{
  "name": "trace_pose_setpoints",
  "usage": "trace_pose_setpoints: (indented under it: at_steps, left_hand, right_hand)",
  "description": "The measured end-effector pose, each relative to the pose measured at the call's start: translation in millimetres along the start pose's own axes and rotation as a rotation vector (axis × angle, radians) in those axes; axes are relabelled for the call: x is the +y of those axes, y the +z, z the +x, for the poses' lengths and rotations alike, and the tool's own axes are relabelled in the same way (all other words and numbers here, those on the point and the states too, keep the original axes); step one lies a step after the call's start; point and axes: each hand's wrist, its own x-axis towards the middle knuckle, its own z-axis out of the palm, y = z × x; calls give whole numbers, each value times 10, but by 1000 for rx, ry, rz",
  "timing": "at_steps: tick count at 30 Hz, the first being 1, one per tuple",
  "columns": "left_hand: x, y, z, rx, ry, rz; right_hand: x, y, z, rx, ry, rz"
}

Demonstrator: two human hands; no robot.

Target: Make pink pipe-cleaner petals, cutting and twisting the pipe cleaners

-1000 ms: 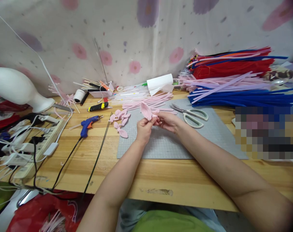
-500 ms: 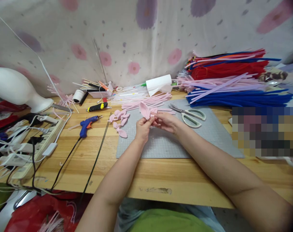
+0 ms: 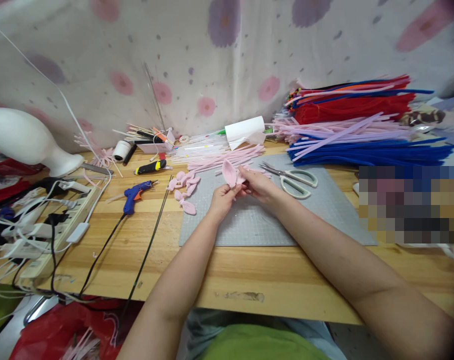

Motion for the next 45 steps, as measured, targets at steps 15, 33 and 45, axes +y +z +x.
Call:
trace_pose_setpoints:
  at_steps: [15,33,45]
  left_hand:
    - [-9,66,-95,-12,60,-46]
    - [-35,137,-96,33,27,-43]
    - [112,-344,58,106,113,-3]
  right_hand:
    - [46,0,99,231,-137,-60]
    - [40,116,-12,161,-154,-70]
    - [61,-243,95,303,-222,-137]
